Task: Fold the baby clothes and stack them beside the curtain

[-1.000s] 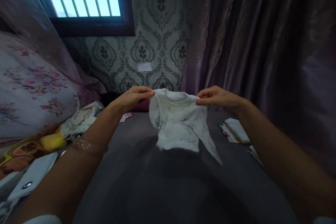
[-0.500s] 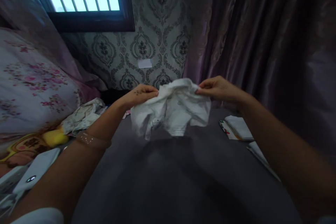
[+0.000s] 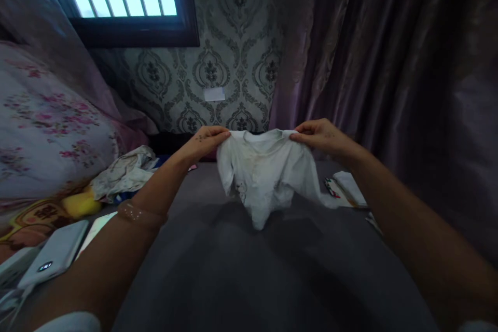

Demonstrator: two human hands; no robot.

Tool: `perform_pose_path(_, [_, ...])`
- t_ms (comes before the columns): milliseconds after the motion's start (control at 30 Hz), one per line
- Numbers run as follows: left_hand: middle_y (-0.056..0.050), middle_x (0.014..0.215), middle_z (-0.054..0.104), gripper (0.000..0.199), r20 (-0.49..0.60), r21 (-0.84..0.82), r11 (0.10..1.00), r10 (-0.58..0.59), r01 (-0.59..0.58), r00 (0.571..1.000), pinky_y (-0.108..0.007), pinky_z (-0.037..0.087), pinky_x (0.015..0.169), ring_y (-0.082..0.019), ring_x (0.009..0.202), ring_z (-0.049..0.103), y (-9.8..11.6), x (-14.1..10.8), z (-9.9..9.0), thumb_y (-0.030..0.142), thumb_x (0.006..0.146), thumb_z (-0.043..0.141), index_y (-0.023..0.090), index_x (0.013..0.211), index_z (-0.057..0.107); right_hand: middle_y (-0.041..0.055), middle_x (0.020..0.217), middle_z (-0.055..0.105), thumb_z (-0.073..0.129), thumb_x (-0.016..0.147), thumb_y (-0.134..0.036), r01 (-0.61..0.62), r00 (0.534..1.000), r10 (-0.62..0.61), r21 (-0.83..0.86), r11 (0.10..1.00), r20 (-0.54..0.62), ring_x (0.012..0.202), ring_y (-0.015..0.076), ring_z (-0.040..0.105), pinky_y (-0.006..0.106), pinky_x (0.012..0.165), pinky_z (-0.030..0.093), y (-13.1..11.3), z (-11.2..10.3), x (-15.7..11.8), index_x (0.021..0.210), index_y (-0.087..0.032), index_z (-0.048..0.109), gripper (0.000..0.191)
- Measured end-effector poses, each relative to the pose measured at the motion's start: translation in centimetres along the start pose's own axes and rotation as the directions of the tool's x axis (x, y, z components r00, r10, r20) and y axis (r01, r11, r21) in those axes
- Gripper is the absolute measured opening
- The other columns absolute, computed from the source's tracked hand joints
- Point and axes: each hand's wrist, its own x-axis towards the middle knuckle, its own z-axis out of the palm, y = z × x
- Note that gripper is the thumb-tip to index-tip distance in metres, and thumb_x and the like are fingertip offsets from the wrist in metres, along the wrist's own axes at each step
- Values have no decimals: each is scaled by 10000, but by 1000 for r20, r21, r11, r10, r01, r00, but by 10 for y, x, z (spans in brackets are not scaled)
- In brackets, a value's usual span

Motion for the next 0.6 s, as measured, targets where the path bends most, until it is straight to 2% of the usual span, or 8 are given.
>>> perform_pose_path(133, [26, 658, 548, 330, -137, 30, 996, 83, -79, 987, -216, 407, 545, -110, 587, 488, -14, 9, 7, 487, 769, 587, 165, 842, 596, 35, 722, 650, 576, 765, -518, 69, 988, -85, -125, 990, -126, 663, 162, 560, 261, 564, 401, 11, 7, 5, 828, -157, 671, 378])
perform_pose_path(267, [22, 679, 506, 255, -248, 274, 954, 195, -124, 949, -229, 404, 586, -127, 629, 493, -17, 12, 17, 384, 893, 415, 177, 896, 565, 39, 784, 672, 498, 852, -420, 122, 951, -207, -339, 933, -228, 708, 170, 575, 274, 630, 407, 9, 20, 1, 884, -174, 670, 302])
perform_pose_path(367, [-31, 837, 563, 269, -252, 564, 813, 334, -142, 909, -266, 428, 699, -176, 798, 556, -14, 5, 20, 338, 935, 361, 183, 971, 577, 49, 848, 688, 470, 891, -398, 149, 910, -303, -460, 875, -283, 767, 194, 605, 297, 691, 427, 4, 25, -7, 942, -199, 667, 284])
perform_pose_path(467, [-67, 967, 576, 271, -180, 798, 594, 399, -103, 899, -282, 423, 690, -201, 831, 584, -7, -7, 17, 322, 945, 375, 223, 1106, 570, 69, 930, 685, 445, 918, -398, 198, 871, -409, -567, 800, -273, 858, 228, 619, 331, 745, 446, -2, 19, -14, 965, -217, 660, 285])
perform_pose_path(533, [-70, 992, 586, 286, -155, 873, 480, 449, -91, 880, -274, 414, 661, -201, 818, 597, -1, -14, 12, 304, 947, 379, 248, 1167, 552, 78, 969, 675, 419, 937, -412, 189, 830, -462, -623, 759, -311, 899, 236, 615, 341, 767, 450, -11, 12, -20, 993, -232, 650, 298])
perform_pose_path(600, [-80, 1023, 601, 323, -189, 894, 441, 531, -79, 826, -272, 414, 676, -208, 859, 606, 4, -16, 6, 299, 965, 328, 234, 1205, 534, 90, 1008, 661, 373, 960, -420, 130, 763, -504, -668, 732, -404, 944, 238, 603, 338, 785, 445, -20, 6, -27, 1034, -236, 633, 327])
